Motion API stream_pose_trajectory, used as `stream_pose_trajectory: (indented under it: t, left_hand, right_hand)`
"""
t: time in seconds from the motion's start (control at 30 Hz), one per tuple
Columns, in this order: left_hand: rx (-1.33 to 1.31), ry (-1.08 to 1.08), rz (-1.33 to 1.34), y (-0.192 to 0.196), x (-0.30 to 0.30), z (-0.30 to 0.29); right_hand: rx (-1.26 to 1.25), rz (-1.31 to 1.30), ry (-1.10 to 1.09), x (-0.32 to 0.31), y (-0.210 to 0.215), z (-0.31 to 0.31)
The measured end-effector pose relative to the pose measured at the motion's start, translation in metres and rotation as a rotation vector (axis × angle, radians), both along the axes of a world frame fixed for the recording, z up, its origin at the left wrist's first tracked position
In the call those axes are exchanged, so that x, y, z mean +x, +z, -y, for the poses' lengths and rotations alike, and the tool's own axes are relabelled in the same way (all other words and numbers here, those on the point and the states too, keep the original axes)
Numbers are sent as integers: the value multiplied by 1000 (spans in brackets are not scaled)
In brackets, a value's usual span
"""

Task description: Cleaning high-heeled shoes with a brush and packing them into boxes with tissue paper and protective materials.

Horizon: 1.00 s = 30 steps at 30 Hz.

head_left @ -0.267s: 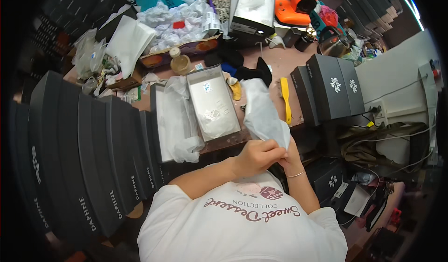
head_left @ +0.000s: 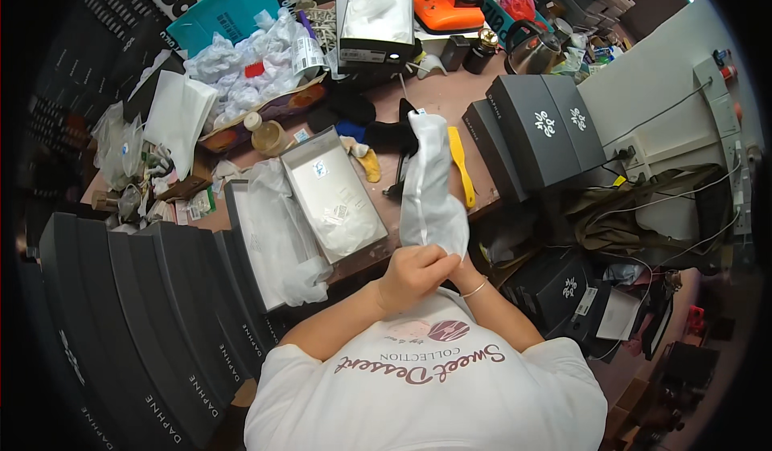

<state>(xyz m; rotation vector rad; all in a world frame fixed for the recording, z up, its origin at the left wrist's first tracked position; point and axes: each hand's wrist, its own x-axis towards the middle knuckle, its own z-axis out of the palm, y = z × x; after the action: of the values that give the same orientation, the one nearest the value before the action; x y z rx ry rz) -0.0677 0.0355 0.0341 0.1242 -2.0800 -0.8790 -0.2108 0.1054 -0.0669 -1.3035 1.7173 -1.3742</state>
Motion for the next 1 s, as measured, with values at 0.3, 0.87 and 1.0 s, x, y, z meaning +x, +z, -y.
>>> stream_pose_trajectory:
  t: [0.3,0.87,1.0]
  left_hand:
    - [154,226,257,13,-28,25]
    - [14,-245,315,-22,-132,28]
    - [-143,-22,306,-4,-122,36]
  right_hand:
    - [410,-346,343,-100,37,30]
    - [198,73,562,-95,36,42]
    - [152,964,153,-84,56,61]
